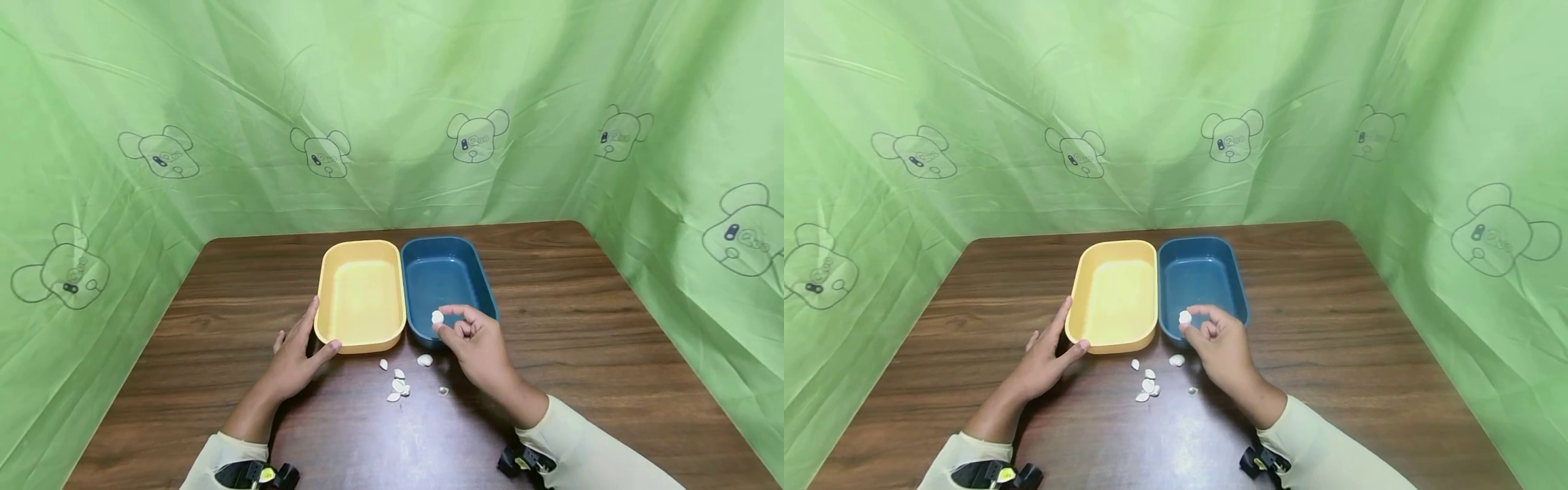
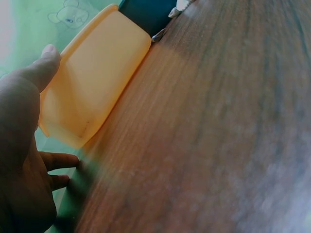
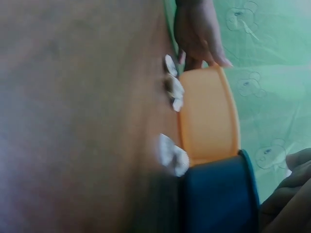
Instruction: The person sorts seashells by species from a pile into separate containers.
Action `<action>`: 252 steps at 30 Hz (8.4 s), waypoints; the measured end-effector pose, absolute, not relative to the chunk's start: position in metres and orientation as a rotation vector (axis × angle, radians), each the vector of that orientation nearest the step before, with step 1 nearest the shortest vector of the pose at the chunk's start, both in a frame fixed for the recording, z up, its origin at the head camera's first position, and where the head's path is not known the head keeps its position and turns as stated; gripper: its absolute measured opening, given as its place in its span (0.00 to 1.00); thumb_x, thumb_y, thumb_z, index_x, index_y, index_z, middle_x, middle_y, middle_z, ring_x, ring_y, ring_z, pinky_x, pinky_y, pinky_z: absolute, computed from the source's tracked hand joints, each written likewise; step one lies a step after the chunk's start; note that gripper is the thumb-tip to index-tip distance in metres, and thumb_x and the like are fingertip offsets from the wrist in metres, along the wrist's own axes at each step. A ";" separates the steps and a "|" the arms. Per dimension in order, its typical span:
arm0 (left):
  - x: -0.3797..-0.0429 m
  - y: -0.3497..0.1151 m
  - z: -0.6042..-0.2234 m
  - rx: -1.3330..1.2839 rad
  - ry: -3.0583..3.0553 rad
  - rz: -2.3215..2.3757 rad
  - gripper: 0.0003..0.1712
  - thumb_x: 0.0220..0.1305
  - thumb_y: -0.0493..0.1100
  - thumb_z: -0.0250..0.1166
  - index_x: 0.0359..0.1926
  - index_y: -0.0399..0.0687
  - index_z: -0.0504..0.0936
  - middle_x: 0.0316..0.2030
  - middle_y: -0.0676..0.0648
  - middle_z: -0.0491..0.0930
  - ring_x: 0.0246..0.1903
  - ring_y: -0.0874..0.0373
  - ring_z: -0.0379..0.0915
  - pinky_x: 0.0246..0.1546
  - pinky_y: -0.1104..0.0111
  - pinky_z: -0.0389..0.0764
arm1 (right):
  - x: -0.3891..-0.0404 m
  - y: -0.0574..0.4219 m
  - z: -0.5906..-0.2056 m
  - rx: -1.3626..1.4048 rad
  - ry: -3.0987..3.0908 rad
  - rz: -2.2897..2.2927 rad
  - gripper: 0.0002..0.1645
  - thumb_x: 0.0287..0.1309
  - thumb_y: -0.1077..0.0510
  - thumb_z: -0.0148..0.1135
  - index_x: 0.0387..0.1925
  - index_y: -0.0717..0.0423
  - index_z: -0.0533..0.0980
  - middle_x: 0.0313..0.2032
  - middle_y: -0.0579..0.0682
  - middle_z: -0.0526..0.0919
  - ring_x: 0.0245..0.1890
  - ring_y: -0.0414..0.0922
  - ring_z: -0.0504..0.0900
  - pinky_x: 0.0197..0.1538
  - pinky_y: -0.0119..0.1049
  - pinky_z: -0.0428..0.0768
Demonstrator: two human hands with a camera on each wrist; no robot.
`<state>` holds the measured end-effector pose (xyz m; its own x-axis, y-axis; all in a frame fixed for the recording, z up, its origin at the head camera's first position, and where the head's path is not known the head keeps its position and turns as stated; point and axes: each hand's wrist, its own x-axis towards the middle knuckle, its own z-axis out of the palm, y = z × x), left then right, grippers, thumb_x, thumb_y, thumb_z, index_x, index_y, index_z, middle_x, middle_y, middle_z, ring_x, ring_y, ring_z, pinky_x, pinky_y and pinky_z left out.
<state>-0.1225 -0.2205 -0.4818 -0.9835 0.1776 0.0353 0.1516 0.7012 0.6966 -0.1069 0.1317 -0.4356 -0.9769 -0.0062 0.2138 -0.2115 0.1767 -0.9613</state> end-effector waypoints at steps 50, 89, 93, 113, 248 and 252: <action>-0.122 -0.220 -0.480 0.278 2.869 1.170 0.57 0.78 0.65 0.64 0.90 0.68 0.36 0.89 0.43 0.48 0.87 0.34 0.45 0.74 0.19 0.32 | -0.101 0.143 -0.413 0.446 -2.333 1.989 0.20 0.70 0.68 0.69 0.62 0.61 0.84 0.15 0.39 0.62 0.15 0.31 0.56 0.18 0.29 0.55; -0.120 -0.219 -0.478 0.277 2.876 1.153 0.57 0.78 0.65 0.64 0.91 0.66 0.36 0.89 0.43 0.46 0.87 0.33 0.45 0.74 0.19 0.33 | -0.090 0.163 -0.447 1.056 -3.041 1.772 0.48 0.70 0.49 0.75 0.83 0.59 0.65 0.18 0.36 0.69 0.18 0.28 0.67 0.24 0.24 0.68; -0.120 -0.219 -0.477 0.278 2.873 1.159 0.57 0.78 0.64 0.64 0.91 0.66 0.36 0.89 0.43 0.47 0.87 0.33 0.45 0.74 0.19 0.32 | -0.093 0.166 -0.451 1.081 -3.055 1.761 0.49 0.71 0.49 0.74 0.84 0.61 0.63 0.18 0.36 0.70 0.18 0.29 0.68 0.24 0.25 0.69; -0.119 -0.219 -0.476 0.277 2.868 1.163 0.57 0.78 0.64 0.64 0.91 0.66 0.36 0.89 0.43 0.46 0.87 0.33 0.45 0.74 0.19 0.32 | -0.106 0.166 -0.462 0.891 -3.096 1.829 0.41 0.74 0.54 0.70 0.82 0.58 0.68 0.17 0.38 0.67 0.15 0.33 0.66 0.20 0.26 0.66; -0.117 -0.218 -0.478 0.284 2.854 1.182 0.57 0.79 0.65 0.63 0.90 0.67 0.36 0.89 0.44 0.46 0.87 0.34 0.44 0.74 0.20 0.31 | -0.102 0.164 -0.450 -0.043 -2.143 2.131 0.17 0.76 0.64 0.65 0.61 0.58 0.75 0.09 0.42 0.71 0.03 0.35 0.64 0.07 0.33 0.64; -0.117 -0.218 -0.478 0.285 2.857 1.179 0.57 0.79 0.65 0.64 0.90 0.67 0.36 0.89 0.44 0.46 0.87 0.33 0.44 0.74 0.20 0.31 | -0.103 0.164 -0.450 -0.050 -2.099 2.139 0.18 0.76 0.66 0.64 0.62 0.59 0.75 0.09 0.42 0.71 0.03 0.35 0.65 0.07 0.32 0.65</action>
<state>-0.1171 -0.2178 -0.4780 -0.9825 0.1832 0.0348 0.1545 0.6947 0.7025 -0.1031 0.1642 -0.4496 -0.9891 0.1257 0.0768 -0.0792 -0.0140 -0.9968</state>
